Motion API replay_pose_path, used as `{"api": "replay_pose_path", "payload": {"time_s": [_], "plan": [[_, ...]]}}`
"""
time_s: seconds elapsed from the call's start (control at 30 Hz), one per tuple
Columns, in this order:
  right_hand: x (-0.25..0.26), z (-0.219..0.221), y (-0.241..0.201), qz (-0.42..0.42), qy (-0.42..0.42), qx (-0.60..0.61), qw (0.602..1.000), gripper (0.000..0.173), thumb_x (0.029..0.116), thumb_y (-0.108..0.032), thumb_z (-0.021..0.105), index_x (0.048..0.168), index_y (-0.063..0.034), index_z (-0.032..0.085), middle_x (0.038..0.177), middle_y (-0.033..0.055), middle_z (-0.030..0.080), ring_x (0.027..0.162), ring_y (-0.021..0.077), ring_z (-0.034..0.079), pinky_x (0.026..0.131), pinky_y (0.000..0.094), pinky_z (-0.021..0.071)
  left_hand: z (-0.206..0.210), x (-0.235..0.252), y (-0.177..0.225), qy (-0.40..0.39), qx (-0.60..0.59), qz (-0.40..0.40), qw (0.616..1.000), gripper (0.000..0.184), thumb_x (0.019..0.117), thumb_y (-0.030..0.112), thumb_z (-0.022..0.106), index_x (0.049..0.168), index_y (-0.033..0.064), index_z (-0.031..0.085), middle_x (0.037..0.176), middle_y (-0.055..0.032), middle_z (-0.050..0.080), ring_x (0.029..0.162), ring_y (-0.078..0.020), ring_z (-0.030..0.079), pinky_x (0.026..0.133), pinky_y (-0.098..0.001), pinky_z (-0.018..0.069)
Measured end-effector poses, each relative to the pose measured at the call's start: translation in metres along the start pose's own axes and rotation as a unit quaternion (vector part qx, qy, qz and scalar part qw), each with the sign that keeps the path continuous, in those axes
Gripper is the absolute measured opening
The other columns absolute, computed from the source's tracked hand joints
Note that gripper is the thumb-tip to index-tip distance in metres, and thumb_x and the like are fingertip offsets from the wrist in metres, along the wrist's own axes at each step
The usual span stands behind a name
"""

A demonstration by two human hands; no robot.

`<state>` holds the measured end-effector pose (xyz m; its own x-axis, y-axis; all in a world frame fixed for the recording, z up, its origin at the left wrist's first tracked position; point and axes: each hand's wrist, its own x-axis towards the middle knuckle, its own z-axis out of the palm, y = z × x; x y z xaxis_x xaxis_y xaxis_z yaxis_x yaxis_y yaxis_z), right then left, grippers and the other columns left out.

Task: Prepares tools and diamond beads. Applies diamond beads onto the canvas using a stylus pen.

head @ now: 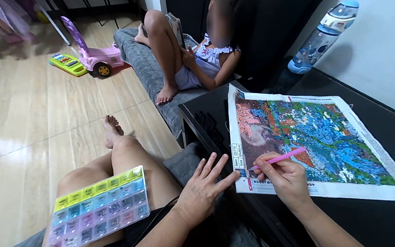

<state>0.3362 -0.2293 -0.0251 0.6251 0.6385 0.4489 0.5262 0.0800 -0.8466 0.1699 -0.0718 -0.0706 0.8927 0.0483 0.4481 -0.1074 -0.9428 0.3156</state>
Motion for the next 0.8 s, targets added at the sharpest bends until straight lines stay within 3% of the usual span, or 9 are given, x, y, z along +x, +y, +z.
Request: {"api": "replay_pose_path", "payload": {"time_s": [0.2, 0.4, 0.57, 0.8], "plan": [[-0.0016, -0.0018, -0.0066, -0.011, -0.002, -0.003, 1.0, 0.016, 0.1007, -0.028, 0.062, 0.09, -0.0188, 0.071, 0.082, -0.0108, 0.068, 0.063, -0.0022, 0.064, 0.056, 0.0141, 0.0572, 0.0004, -0.0006, 0.0001, 0.002, -0.006, -0.001, 1.0, 0.085, 0.0689, -0.008, 0.067, 0.144, 0.0311, 0.059, 0.157, -0.0165, 0.046, 0.145, -0.0412, 0.042, 0.11, -0.0561, 0.0447], [-0.0019, -0.0046, -0.0058, -0.021, -0.022, -0.002, 1.0, 0.02, 0.1009, -0.031, 0.061, 0.087, -0.0196, 0.069, 0.076, -0.0111, 0.065, 0.061, -0.004, 0.061, 0.055, 0.0123, 0.0544, 0.0, -0.0004, 0.0008, 0.001, -0.007, -0.005, 1.0, 0.085, 0.0683, -0.008, 0.068, 0.144, 0.0306, 0.059, 0.156, -0.0165, 0.048, 0.145, -0.0415, 0.042, 0.109, -0.0567, 0.0456], [-0.0039, -0.0034, -0.0038, -0.054, -0.078, -0.005, 0.996, 0.027, 0.102, -0.034, 0.06, 0.085, -0.0151, 0.068, 0.077, -0.0084, 0.065, 0.064, -0.0048, 0.061, 0.057, 0.011, 0.0528, 0.0003, -0.0006, 0.0006, 0.003, -0.006, -0.004, 1.0, 0.085, 0.0689, -0.008, 0.067, 0.144, 0.0308, 0.059, 0.156, -0.0162, 0.047, 0.146, -0.0407, 0.041, 0.11, -0.0562, 0.0452], [-0.004, -0.0016, -0.0026, -0.064, -0.091, 0.008, 0.994, 0.028, 0.1028, -0.034, 0.06, 0.085, -0.0134, 0.068, 0.077, -0.0073, 0.066, 0.066, -0.0044, 0.062, 0.059, 0.0111, 0.0532, -0.0003, -0.0001, 0.001, 0.002, -0.01, -0.005, 1.0, 0.085, 0.0691, -0.009, 0.067, 0.144, 0.0303, 0.059, 0.156, -0.0167, 0.047, 0.145, -0.041, 0.042, 0.109, -0.0559, 0.0458]]}}
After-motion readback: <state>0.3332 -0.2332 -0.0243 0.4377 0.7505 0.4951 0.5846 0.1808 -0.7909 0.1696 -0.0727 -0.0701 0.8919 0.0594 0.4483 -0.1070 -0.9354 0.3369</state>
